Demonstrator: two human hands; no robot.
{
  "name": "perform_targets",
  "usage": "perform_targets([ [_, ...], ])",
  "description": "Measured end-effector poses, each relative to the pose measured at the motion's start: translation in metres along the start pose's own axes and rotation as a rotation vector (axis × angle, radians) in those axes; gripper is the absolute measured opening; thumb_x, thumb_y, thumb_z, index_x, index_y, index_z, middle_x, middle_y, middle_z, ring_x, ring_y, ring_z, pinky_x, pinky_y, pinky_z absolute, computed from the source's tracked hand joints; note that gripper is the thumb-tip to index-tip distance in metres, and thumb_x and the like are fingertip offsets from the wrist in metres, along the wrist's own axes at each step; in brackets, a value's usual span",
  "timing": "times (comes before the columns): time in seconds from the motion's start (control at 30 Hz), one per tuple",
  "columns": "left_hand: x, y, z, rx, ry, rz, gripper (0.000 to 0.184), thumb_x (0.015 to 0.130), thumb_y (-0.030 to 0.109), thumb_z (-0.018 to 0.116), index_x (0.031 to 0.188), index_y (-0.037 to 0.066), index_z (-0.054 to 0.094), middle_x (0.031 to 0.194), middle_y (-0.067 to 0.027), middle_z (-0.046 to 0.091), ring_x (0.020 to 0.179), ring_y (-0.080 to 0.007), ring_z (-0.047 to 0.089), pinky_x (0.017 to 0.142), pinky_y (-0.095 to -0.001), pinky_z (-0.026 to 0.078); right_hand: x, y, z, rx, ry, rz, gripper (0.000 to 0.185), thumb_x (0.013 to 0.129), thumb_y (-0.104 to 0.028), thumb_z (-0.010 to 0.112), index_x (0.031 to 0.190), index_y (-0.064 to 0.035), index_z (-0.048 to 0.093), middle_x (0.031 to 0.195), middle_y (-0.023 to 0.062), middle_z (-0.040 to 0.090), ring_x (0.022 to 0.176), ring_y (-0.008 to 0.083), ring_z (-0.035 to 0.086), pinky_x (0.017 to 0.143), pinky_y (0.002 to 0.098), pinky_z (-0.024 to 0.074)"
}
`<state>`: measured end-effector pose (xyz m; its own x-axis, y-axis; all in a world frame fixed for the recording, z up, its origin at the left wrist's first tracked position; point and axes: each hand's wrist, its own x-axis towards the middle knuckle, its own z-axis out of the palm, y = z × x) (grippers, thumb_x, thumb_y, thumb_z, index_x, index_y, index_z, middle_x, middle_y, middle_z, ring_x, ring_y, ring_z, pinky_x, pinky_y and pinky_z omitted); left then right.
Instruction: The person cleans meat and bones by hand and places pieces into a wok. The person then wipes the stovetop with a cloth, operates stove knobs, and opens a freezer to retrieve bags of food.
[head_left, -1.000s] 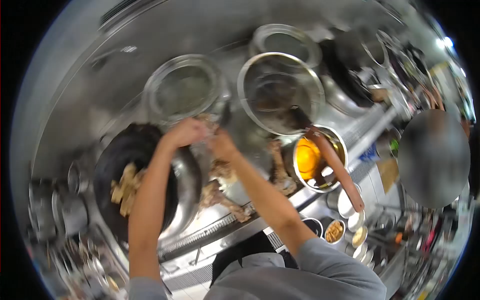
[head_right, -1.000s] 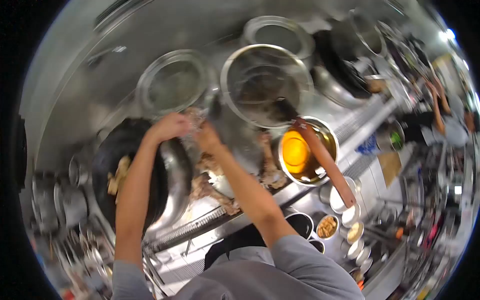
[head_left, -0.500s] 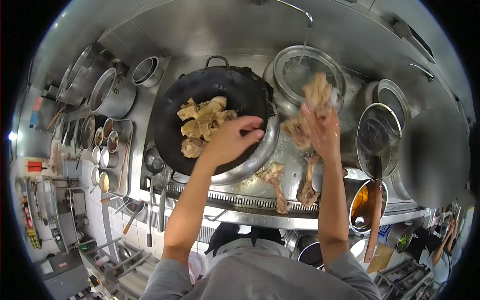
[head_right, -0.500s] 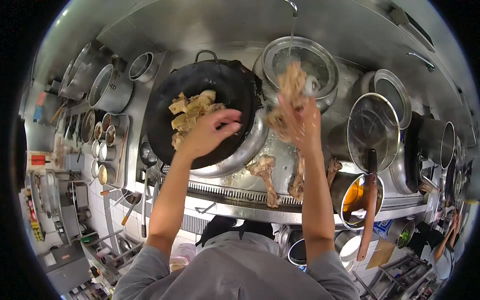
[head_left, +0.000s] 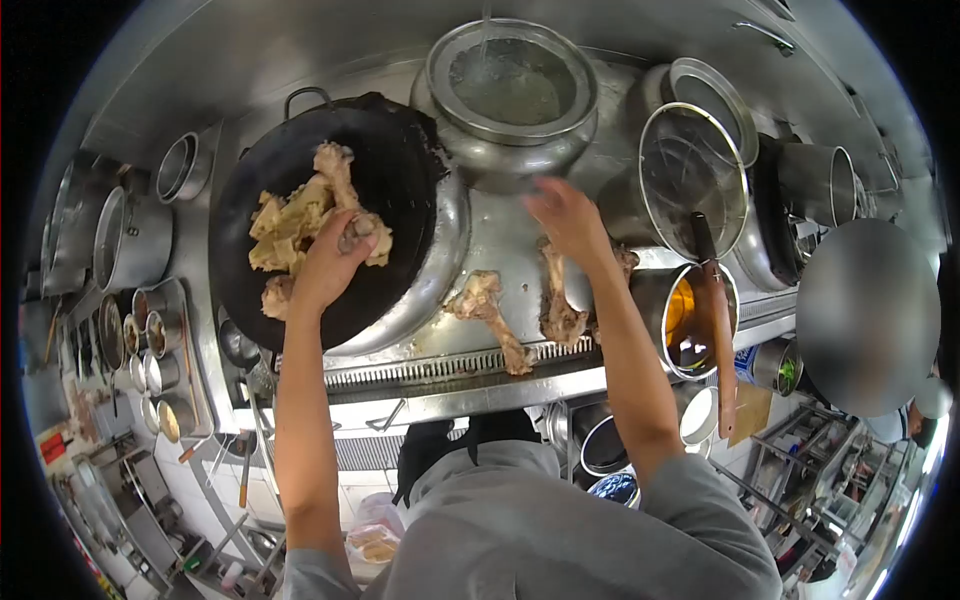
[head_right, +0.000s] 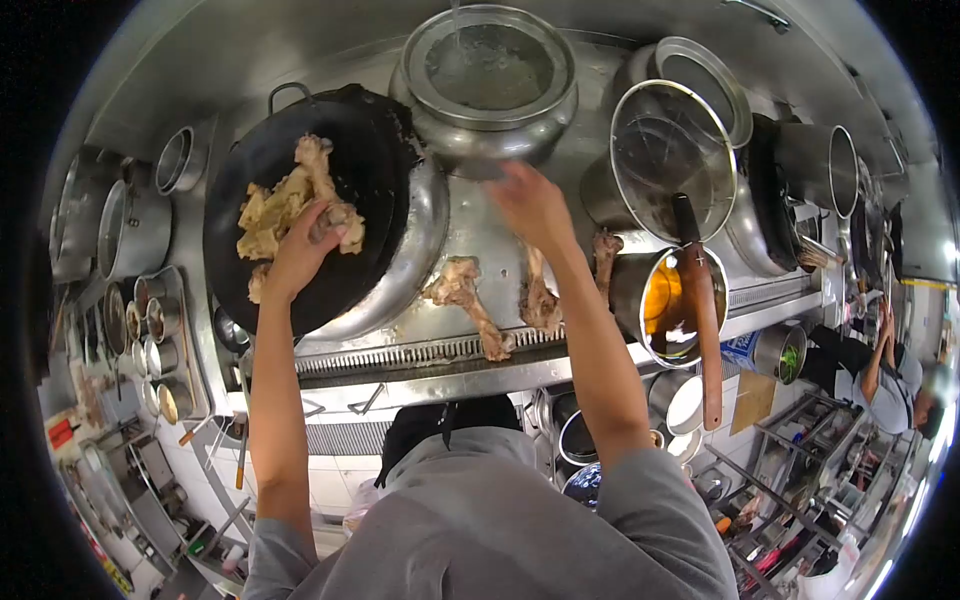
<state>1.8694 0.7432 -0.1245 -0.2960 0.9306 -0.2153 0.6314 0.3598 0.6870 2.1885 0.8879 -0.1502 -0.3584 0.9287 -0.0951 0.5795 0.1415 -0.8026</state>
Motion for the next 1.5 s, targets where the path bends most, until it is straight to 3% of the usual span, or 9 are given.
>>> perform_targets([
  [0.3, 0.047, 0.083, 0.036, 0.029, 0.146, 0.385, 0.043, 0.085, 0.030, 0.067, 0.120, 0.005, 0.059, 0.131, -0.0158, 0.052, 0.118, -0.0284, 0.053, 0.096, -0.0350, 0.044, -0.072, 0.174, 0.087, -0.299, 0.093, 0.393, 0.047, 0.081, -0.024, 0.068, 0.115, 0.0018, 0.049, 0.092, 0.0240, 0.066, 0.085, 0.0408, 0.065, 0.073, 0.0443, 0.0517],
  [0.6, 0.304, 0.121, 0.137, 0.242, 0.381, 0.495, 0.052, 0.087, 0.042, 0.063, 0.118, 0.001, 0.059, 0.115, -0.0175, 0.061, 0.106, -0.0284, 0.059, 0.091, -0.0355, 0.047, 0.010, 0.074, 0.031, 1.065, -0.114, 0.390, 0.019, 0.090, -0.017, 0.058, 0.104, -0.0065, 0.051, 0.074, 0.0026, 0.053, 0.056, 0.0151, 0.055, 0.054, 0.0300, 0.0475],
  [0.73, 0.268, 0.149, 0.119, -0.346, -0.509, -0.041, 0.041, 0.089, 0.039, 0.061, 0.088, -0.001, 0.069, 0.076, -0.0074, 0.067, 0.073, -0.0182, 0.063, 0.072, -0.0322, 0.052, 0.043, 0.052, 0.030, 1.043, -0.028, 0.408, 0.027, 0.096, -0.033, 0.054, 0.104, -0.0079, 0.049, 0.075, 0.0047, 0.055, 0.054, 0.0171, 0.057, 0.049, 0.0304, 0.0486],
  [0.83, 0.225, 0.163, 0.119, -0.316, -0.789, 0.069, 0.036, 0.088, 0.035, 0.063, 0.092, -0.001, 0.069, 0.077, -0.0048, 0.067, 0.071, -0.0132, 0.062, 0.070, -0.0299, 0.051, 0.057, 0.042, 0.028, 0.990, -0.008, 0.399, 0.032, 0.096, -0.042, 0.052, 0.101, -0.0099, 0.048, 0.073, 0.0044, 0.055, 0.053, 0.0168, 0.057, 0.047, 0.0301, 0.0494],
  [0.93, 0.202, 0.156, 0.128, -0.087, -0.507, 0.564, 0.026, 0.081, 0.029, 0.066, 0.094, 0.006, 0.072, 0.087, -0.0097, 0.071, 0.083, -0.0208, 0.066, 0.078, -0.0328, 0.050, 0.057, 0.039, 0.025, 1.026, -0.066, 0.399, 0.043, 0.097, -0.047, 0.046, 0.115, -0.0085, 0.050, 0.073, 0.0039, 0.055, 0.057, 0.0161, 0.059, 0.054, 0.0298, 0.0511],
  [1.17, 0.290, 0.108, 0.138, 0.225, 0.320, 0.415, 0.031, 0.085, 0.025, 0.067, 0.098, -0.003, 0.068, 0.086, -0.0102, 0.068, 0.081, -0.0168, 0.064, 0.073, -0.0306, 0.051, 0.041, 0.068, 0.026, 1.242, -0.298, 0.431, 0.069, 0.098, -0.058, 0.027, 0.140, -0.0037, 0.039, 0.066, 0.0016, 0.049, 0.053, 0.0135, 0.044, 0.058, 0.0291, 0.0422],
  [1.23, 0.284, 0.128, 0.124, -0.460, -0.476, 0.039, 0.030, 0.085, 0.025, 0.067, 0.100, -0.002, 0.067, 0.084, -0.0088, 0.067, 0.079, -0.0169, 0.063, 0.073, -0.0315, 0.051, 0.039, 0.072, 0.027, 1.325, -0.327, 0.462, 0.069, 0.098, -0.058, 0.027, 0.140, -0.0037, 0.040, 0.064, 0.0011, 0.047, 0.052, 0.0132, 0.040, 0.055, 0.0290, 0.0400],
  [1.33, 0.243, 0.150, 0.130, -0.334, -0.775, 0.138, 0.029, 0.086, 0.025, 0.068, 0.103, 0.001, 0.067, 0.084, -0.0076, 0.067, 0.079, -0.0159, 0.063, 0.075, -0.0313, 0.051, 0.045, 0.083, 0.031, 1.372, -0.337, 0.402, 0.061, 0.100, -0.055, 0.026, 0.129, -0.0074, 0.049, 0.062, 0.0022, 0.044, 0.053, 0.0145, 0.045, 0.054, 0.0289, 0.0401],
  [1.5, 0.189, 0.143, 0.155, -0.147, -0.435, 0.601, 0.041, 0.081, 0.026, 0.073, 0.112, 0.001, 0.064, 0.097, -0.0126, 0.066, 0.087, -0.0211, 0.063, 0.083, -0.0328, 0.050, 0.051, 0.088, 0.032, 1.636, -0.418, 0.346, 0.052, 0.099, -0.057, 0.026, 0.091, -0.0108, 0.050, 0.054, 0.0043, 0.042, 0.043, 0.0162, 0.041, 0.043, 0.0292, 0.0362],
])
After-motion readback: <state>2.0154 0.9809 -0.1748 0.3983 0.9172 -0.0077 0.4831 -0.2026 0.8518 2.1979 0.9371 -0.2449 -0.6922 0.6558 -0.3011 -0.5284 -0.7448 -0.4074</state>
